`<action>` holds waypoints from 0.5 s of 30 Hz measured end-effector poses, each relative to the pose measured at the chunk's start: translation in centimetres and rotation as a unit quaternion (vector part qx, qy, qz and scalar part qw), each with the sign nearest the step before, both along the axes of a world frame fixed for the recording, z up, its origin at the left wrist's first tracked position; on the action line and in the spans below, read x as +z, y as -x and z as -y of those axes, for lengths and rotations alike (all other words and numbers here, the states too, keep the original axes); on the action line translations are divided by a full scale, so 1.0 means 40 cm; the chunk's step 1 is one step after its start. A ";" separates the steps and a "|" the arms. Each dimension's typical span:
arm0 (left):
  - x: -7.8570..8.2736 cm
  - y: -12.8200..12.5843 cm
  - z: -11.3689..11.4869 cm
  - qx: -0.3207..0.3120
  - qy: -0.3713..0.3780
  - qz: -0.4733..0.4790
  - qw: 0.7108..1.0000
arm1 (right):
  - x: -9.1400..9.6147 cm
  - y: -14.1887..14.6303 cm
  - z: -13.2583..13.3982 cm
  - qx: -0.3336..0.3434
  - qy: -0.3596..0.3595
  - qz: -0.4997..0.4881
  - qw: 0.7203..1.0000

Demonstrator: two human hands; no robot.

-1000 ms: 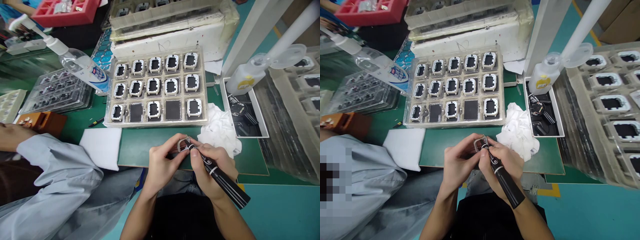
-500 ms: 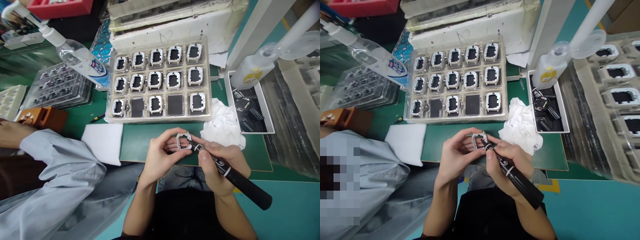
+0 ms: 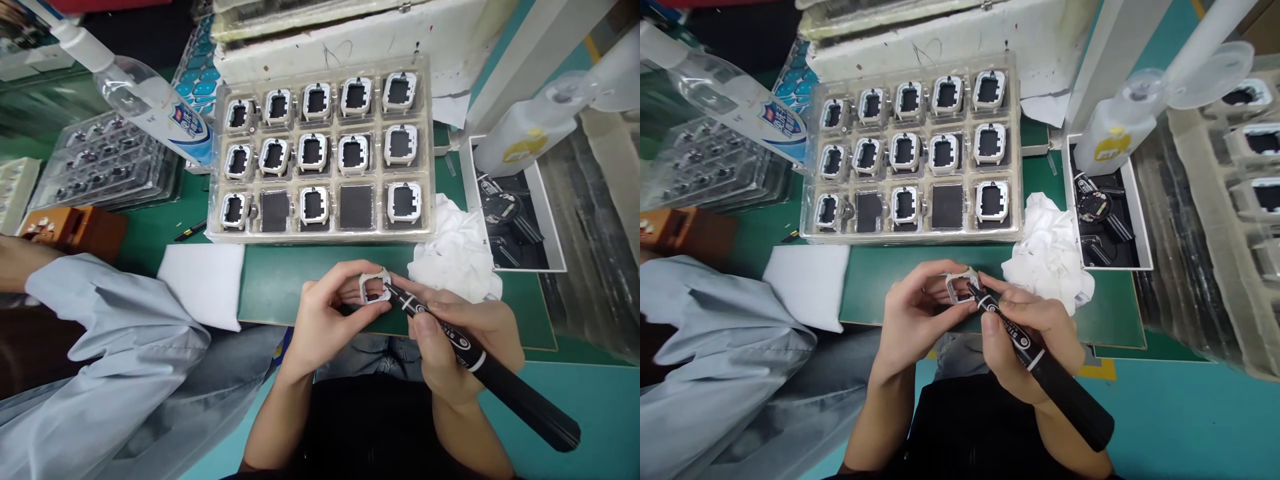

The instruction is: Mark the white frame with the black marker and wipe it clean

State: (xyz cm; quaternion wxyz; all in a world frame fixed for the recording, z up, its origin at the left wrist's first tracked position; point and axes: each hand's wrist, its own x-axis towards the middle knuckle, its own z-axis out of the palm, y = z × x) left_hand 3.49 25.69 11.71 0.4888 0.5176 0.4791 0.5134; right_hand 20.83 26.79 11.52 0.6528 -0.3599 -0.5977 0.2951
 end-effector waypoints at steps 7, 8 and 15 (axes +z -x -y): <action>-0.006 -0.012 0.007 0.026 -0.056 -0.099 0.993 | -0.010 0.007 0.002 0.008 -0.005 -0.017 1.000; -0.007 -0.013 0.008 0.026 -0.061 -0.103 0.992 | -0.012 0.007 0.003 0.006 -0.006 -0.018 1.000; -0.006 -0.011 0.009 0.029 -0.064 -0.125 0.990 | -0.017 0.009 0.003 -0.004 -0.013 0.010 1.000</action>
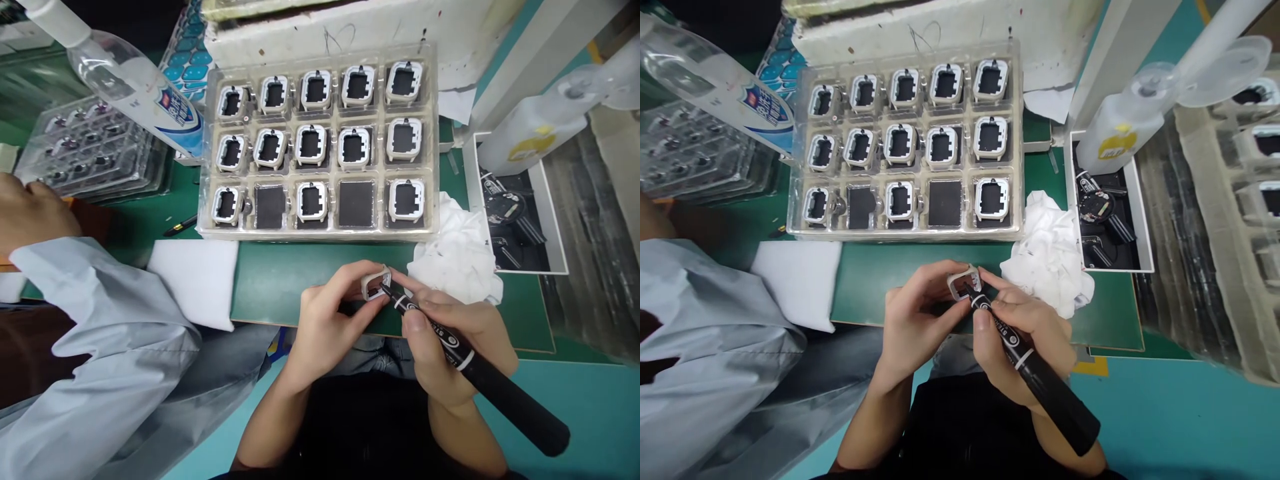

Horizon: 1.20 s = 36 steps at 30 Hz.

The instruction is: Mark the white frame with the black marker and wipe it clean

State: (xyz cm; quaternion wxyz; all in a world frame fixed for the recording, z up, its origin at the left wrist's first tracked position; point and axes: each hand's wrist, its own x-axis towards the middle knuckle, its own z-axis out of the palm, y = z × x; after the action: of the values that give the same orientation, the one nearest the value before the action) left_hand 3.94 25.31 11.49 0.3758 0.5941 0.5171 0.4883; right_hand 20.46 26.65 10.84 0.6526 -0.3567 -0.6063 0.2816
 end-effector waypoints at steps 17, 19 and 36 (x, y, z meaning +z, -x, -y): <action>0.021 -0.011 -0.011 0.022 0.076 0.117 0.990 | 0.011 0.001 -0.004 0.027 0.004 -0.030 0.999; 0.018 -0.011 -0.011 0.019 0.072 0.112 0.991 | 0.013 -0.001 -0.005 0.027 0.004 -0.033 0.999; -0.016 0.014 -0.006 -0.046 0.030 0.048 0.997 | -0.008 -0.014 0.013 0.047 0.038 -0.050 0.997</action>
State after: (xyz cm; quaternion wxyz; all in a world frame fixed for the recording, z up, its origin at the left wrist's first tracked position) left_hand 3.39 25.56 10.83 0.4401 0.5813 0.4851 0.4828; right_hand 21.04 26.15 10.52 0.6540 -0.3382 -0.5780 0.3520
